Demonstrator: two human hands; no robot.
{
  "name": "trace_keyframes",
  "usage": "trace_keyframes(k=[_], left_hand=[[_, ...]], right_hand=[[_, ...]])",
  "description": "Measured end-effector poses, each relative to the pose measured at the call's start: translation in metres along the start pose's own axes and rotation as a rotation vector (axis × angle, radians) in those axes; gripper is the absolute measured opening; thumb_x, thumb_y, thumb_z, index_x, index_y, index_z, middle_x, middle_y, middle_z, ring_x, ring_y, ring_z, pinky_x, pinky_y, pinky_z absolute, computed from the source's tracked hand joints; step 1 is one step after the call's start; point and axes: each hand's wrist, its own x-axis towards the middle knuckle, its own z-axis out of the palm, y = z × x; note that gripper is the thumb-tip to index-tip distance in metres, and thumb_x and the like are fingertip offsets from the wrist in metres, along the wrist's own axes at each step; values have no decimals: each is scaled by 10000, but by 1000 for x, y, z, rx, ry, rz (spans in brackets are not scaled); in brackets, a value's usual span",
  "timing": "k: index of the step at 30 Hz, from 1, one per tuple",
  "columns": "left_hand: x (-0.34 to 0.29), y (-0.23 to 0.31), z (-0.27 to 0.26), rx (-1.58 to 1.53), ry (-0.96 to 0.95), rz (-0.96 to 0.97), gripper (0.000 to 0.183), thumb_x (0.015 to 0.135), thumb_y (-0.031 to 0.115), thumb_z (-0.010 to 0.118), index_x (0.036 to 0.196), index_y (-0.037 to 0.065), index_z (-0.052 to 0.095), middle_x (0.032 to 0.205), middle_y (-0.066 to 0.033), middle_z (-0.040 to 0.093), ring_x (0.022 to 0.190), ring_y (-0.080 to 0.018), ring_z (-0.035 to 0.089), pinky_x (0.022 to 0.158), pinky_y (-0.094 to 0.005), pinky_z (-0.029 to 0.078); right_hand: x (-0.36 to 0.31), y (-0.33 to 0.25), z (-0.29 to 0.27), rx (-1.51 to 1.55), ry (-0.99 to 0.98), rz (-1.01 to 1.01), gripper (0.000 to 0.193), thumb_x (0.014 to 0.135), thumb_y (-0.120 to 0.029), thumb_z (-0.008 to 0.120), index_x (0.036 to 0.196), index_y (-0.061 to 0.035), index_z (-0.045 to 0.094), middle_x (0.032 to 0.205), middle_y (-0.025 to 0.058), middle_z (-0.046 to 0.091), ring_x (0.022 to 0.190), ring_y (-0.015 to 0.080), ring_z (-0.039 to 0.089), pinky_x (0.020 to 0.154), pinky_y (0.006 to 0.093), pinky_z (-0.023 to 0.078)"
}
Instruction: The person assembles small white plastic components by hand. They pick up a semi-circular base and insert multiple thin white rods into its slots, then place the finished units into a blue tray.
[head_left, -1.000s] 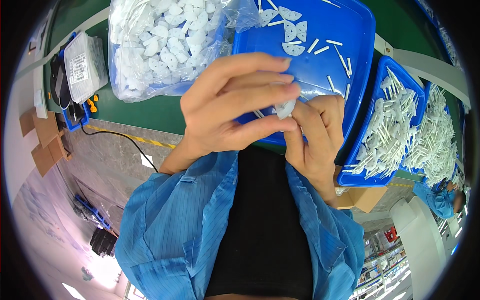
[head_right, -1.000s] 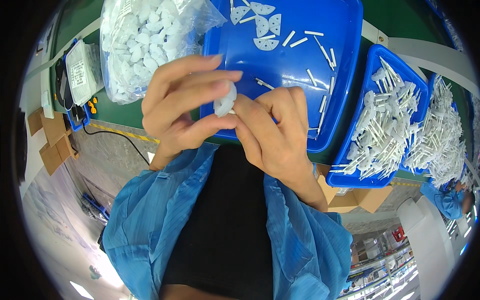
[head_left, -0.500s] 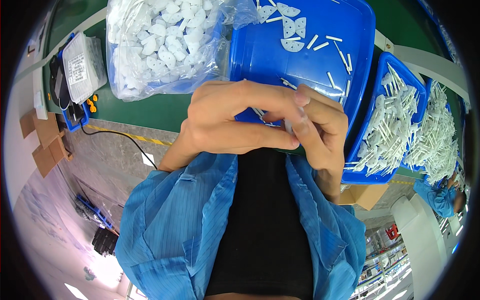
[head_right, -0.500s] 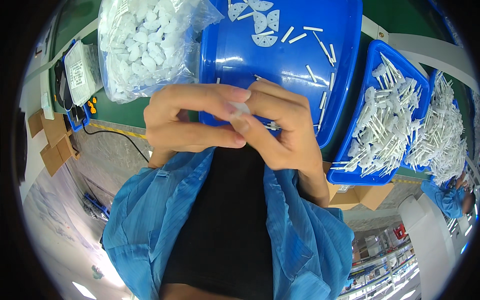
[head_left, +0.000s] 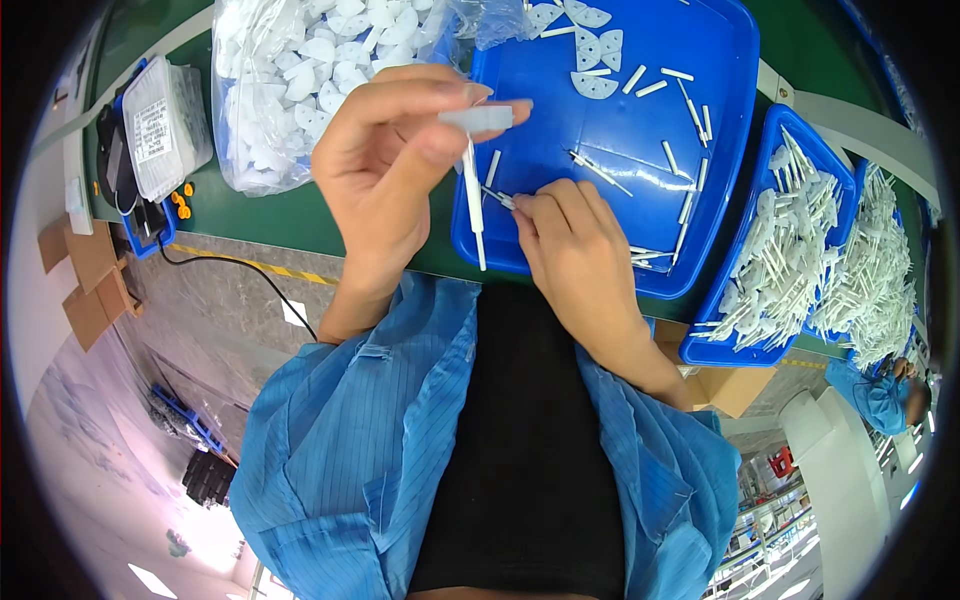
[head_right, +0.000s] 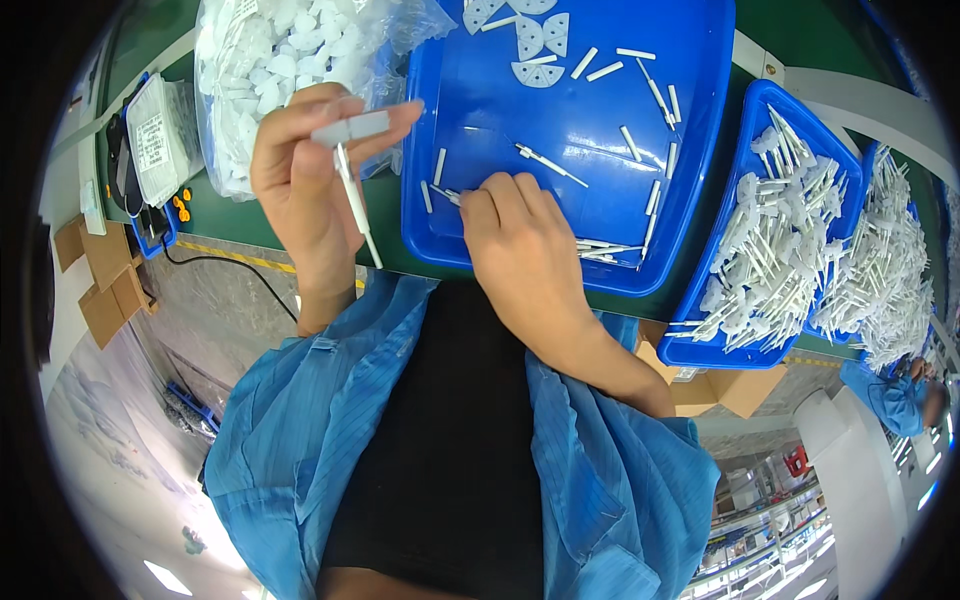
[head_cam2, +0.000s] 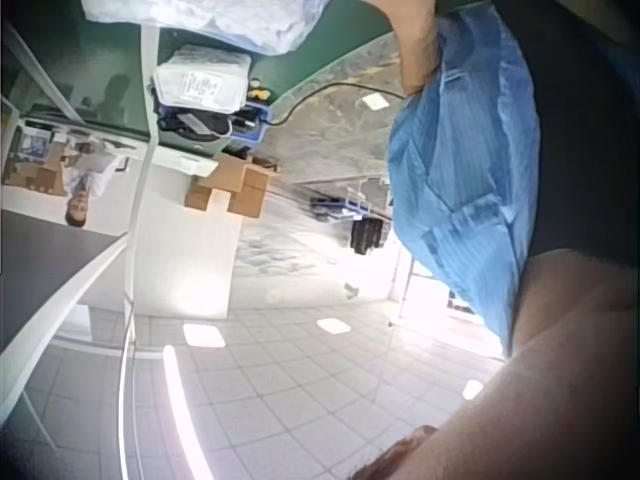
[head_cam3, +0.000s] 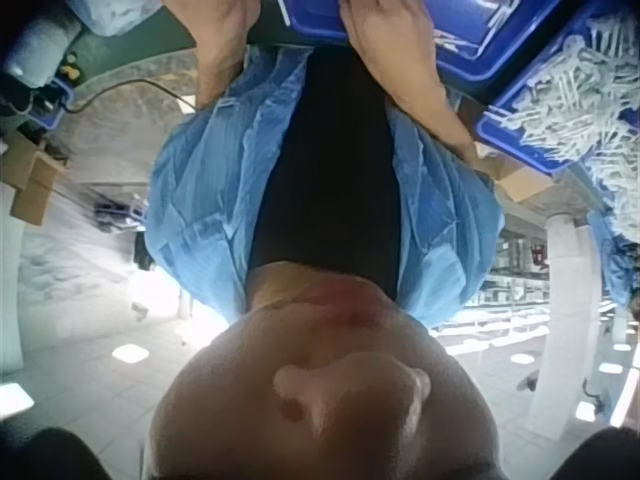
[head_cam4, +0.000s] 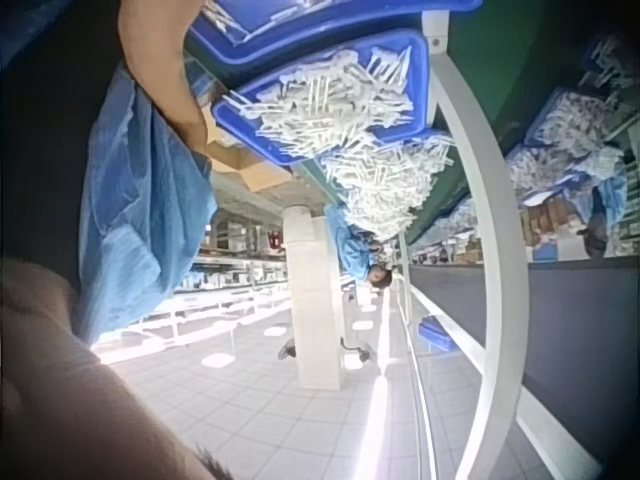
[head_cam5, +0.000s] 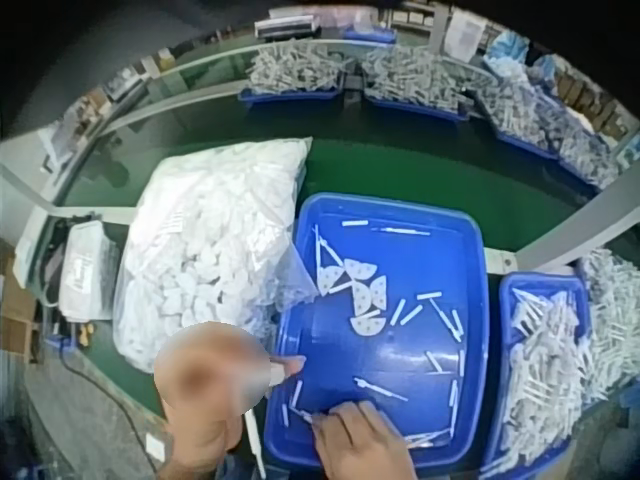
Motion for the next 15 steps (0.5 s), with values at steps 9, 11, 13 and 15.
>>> trace_keyframes(k=[9,11,13,15], left_hand=[[-7,-14,11,-33,3,-218,176,979,53,571,1122,-49,558,1075,-152,631,1026,-312,682,883,-370,570],[-6,-17,12,-42,-14,-251,169,982,52,564,1120,-44,556,1076,-143,623,1035,-309,679,889,-373,568],[-4,-18,15,-62,-33,-272,165,983,52,561,1119,-42,552,1080,-138,611,1044,-306,676,895,-376,565],[-2,-18,19,-95,-55,-281,167,983,53,561,1118,-43,547,1087,-135,595,1056,-305,672,901,-380,562]], right_hand=[[9,-5,-40,330,-11,286,238,924,-37,609,1102,-13,453,685,146,622,547,351,645,463,416,478],[12,-15,-53,440,30,344,220,934,-45,608,1105,-23,472,684,145,628,560,341,656,466,393,481],[16,-19,-53,476,135,274,171,950,-56,602,1098,-41,518,695,153,640,597,328,679,486,363,488],[18,-14,-43,427,193,219,136,943,-52,609,1063,-31,548,688,154,639,594,315,681,494,356,491]])
